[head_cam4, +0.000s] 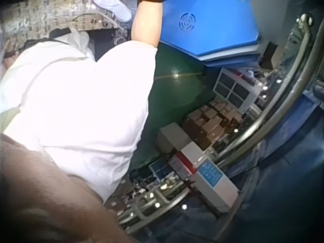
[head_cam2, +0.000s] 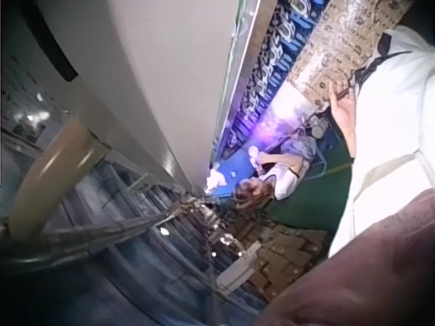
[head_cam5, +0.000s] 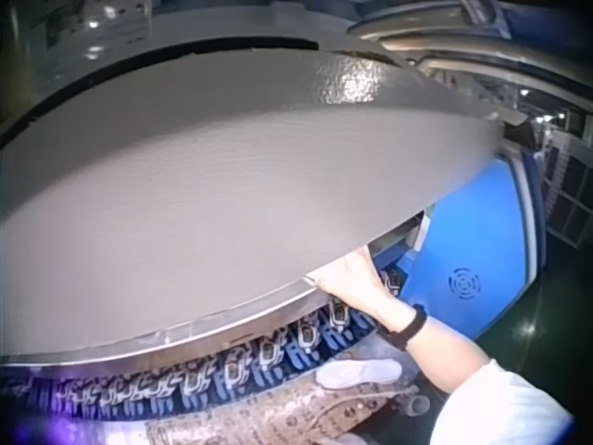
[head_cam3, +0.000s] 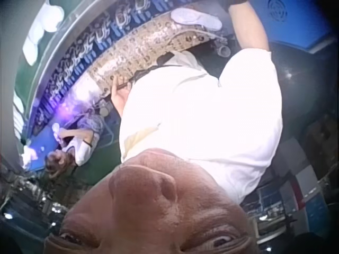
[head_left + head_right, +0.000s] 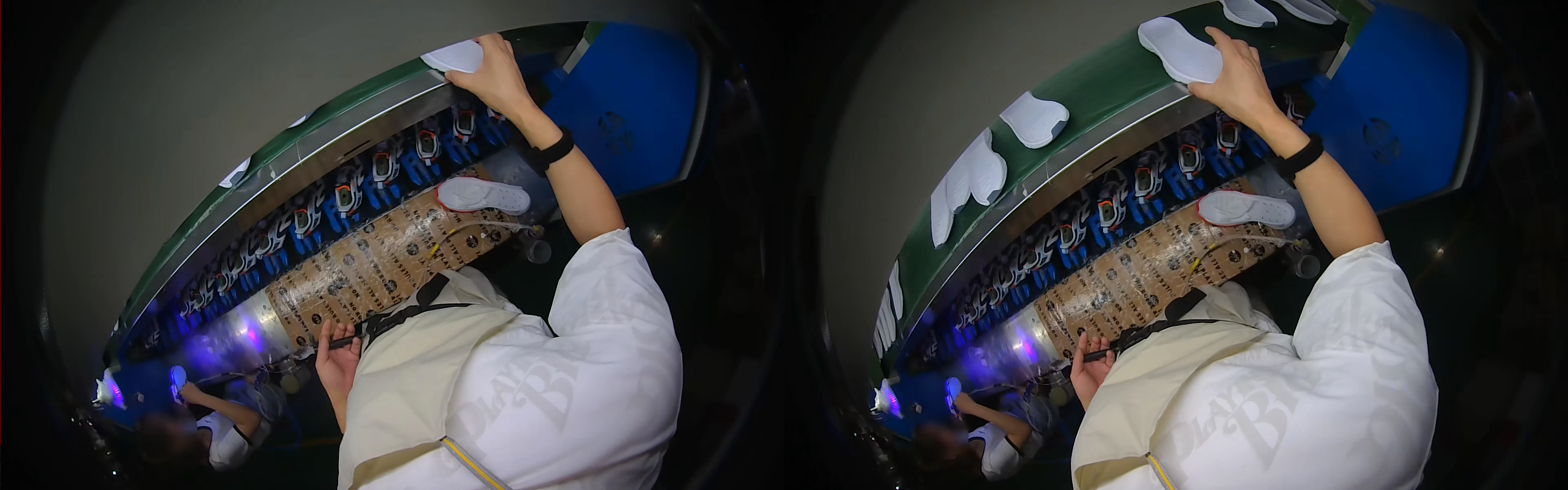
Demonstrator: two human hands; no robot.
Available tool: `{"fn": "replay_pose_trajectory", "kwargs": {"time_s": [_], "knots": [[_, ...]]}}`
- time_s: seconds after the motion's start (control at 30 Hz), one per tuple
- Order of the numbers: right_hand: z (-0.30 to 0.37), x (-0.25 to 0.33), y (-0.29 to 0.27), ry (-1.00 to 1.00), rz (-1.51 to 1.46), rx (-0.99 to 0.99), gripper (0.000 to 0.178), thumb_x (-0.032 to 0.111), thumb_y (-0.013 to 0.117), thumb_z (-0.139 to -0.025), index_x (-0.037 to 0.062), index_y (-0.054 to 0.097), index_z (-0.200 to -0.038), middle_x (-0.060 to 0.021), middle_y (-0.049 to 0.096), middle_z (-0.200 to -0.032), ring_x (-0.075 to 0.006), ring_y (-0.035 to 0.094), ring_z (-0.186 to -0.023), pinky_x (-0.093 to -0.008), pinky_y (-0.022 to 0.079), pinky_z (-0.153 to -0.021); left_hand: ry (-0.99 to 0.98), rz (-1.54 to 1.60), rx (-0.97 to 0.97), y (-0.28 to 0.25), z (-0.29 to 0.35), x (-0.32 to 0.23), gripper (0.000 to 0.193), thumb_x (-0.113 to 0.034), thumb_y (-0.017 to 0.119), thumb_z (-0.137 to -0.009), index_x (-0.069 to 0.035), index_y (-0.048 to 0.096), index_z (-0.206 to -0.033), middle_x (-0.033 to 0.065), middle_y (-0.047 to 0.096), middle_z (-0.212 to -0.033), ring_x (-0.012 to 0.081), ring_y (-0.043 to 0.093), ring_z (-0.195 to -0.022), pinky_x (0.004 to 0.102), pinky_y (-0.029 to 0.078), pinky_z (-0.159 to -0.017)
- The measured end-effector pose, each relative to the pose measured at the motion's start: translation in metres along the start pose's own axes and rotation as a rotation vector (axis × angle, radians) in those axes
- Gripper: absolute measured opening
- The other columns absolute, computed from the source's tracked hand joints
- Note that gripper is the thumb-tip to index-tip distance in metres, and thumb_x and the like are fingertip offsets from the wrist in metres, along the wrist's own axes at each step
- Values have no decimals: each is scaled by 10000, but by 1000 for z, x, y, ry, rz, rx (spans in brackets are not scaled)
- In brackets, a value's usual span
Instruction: Applying adhesive or finish to white shoe soles using a brush tool at a conveyor line.
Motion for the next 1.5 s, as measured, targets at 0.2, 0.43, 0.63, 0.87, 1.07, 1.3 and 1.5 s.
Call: {"fn": "replay_pose_trajectory", "kwargs": {"time_s": [0.2,0.43,0.63,0.87,1.07,1.3,1.5], "knots": [[16,9,-10,-85,-67,-65,938,206,840,-678,94,451,-1525,-197,626,-1257,-399,529,-1213,-472,438,-1079,-8,-21,-6,10,-3,1,415,-276,479,-1092,-85,476,-1460,126,630,-1219,282,609,-1176,393,570,-920],[12,6,-10,-73,76,-40,988,341,859,-692,40,427,-1527,-253,591,-1362,-450,532,-1283,-486,427,-1109,11,-37,-54,11,-1,2,404,-274,503,-1081,-77,500,-1434,124,657,-1187,275,611,-1158,383,595,-868],[0,-16,13,150,-43,153,1024,406,867,-692,25,419,-1531,-284,549,-1431,-456,553,-1311,-487,452,-1096,6,-38,-48,13,-2,2,407,-273,502,-1082,-80,500,-1440,127,651,-1202,278,610,-1163,389,596,-872],[15,15,-5,-175,-170,-59,973,226,899,-696,61,427,-1532,-233,540,-1455,-413,534,-1336,-462,448,-1124,12,-29,-41,15,-4,3,407,-274,507,-1079,-84,496,-1439,135,644,-1207,279,609,-1161,391,594,-870],[19,20,-10,-250,-132,-135,985,173,915,-673,64,435,-1526,-219,538,-1453,-397,530,-1339,-445,451,-1126,-3,-20,-34,15,-9,5,411,-261,513,-1078,-80,488,-1447,134,632,-1208,288,615,-1157,398,570,-908],[16,22,-9,-217,-138,-105,975,212,901,-689,60,429,-1528,-228,569,-1416,-407,568,-1293,-441,476,-1095,7,-11,-36,13,-3,2,413,-257,515,-1079,-81,485,-1450,129,627,-1208,288,611,-1155,397,555,-931],[-15,36,2,-138,-176,-169,706,381,875,-766,58,585,-1323,-235,678,-1220,-442,681,-1068,-463,560,-923,-15,-8,-14,18,-5,3,410,-262,514,-1081,-76,486,-1445,140,617,-1224,301,604,-1178,418,548,-945]]}}
Point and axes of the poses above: each hand's wrist, its own z-axis away from the middle knuckle, its own y-axis out of the palm, x = y × z, the point moved 9 cm from there along -z, towards the middle knuckle
